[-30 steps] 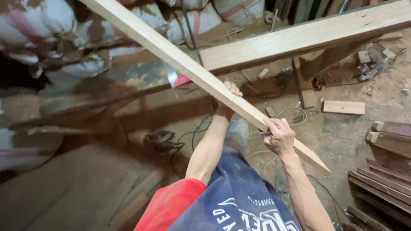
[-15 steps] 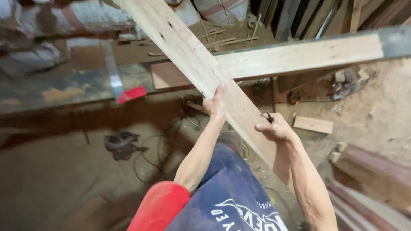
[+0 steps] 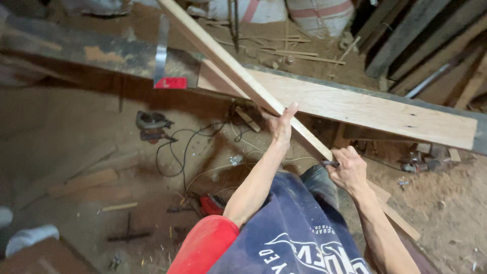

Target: The person uses a combination square and a pencil to mark straight lines on several wooden planks. They repeatedly position the square, draw lines, and reposition the wood to mark different sections.

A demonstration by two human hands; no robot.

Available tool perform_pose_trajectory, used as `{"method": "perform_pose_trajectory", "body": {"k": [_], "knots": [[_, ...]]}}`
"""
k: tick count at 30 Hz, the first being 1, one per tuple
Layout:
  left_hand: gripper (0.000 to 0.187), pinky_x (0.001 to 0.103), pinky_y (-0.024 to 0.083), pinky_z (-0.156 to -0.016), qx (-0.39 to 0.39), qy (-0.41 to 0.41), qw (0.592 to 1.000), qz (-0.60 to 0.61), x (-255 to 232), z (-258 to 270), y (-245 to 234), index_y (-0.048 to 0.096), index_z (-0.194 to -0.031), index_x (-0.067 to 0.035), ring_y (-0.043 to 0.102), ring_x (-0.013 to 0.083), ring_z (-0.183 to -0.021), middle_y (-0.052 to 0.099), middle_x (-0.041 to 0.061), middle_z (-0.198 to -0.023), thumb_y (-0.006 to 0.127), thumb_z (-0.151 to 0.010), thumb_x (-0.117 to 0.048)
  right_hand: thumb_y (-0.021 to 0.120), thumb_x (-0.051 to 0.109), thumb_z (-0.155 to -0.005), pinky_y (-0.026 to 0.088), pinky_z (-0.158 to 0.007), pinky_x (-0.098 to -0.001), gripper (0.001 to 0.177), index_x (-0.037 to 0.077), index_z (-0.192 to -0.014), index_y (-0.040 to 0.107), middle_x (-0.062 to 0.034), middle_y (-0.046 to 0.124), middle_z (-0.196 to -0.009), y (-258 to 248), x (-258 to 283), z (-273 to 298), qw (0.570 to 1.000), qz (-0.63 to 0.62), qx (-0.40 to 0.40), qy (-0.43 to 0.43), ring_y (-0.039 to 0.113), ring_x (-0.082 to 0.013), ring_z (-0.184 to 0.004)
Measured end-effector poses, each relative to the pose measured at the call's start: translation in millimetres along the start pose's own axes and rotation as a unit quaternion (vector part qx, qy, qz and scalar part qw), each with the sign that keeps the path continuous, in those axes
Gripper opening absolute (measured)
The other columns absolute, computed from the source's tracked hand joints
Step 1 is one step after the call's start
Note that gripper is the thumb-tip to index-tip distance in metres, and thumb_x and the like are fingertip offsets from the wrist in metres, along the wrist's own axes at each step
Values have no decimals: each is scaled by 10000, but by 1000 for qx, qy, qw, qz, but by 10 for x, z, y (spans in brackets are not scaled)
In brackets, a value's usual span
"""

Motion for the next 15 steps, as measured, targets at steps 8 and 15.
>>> {"method": "perform_pose_trajectory", "body": {"k": [8,15], "knots": [[829,449,508,-1069,214,14,891,400,-185,197,-282,499,-1402,54,595,370,-1187,603,212,-1248,698,-665,-269,729,526,-904,531,-627,-415,456,73,-874,688,-125,637,-939,109,-318,-511,989,-96,107,-39,626,-265,-755],[882,508,510,-1070,175,91,859,472,-452,584,-302,481,-1437,68,603,413,-1226,610,227,-1306,705,-657,-277,884,547,-845,498,-998,-480,599,18,-832,605,-205,574,-1229,160,-672,-1376,967,-20,-26,-254,523,-384,-1181]]}}
Point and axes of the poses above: each hand's wrist, its own z-axis away from the middle knuckle, its own y-axis out of the palm, x = y × z, the point moved 8 cm from there along -z, towards the middle knuckle
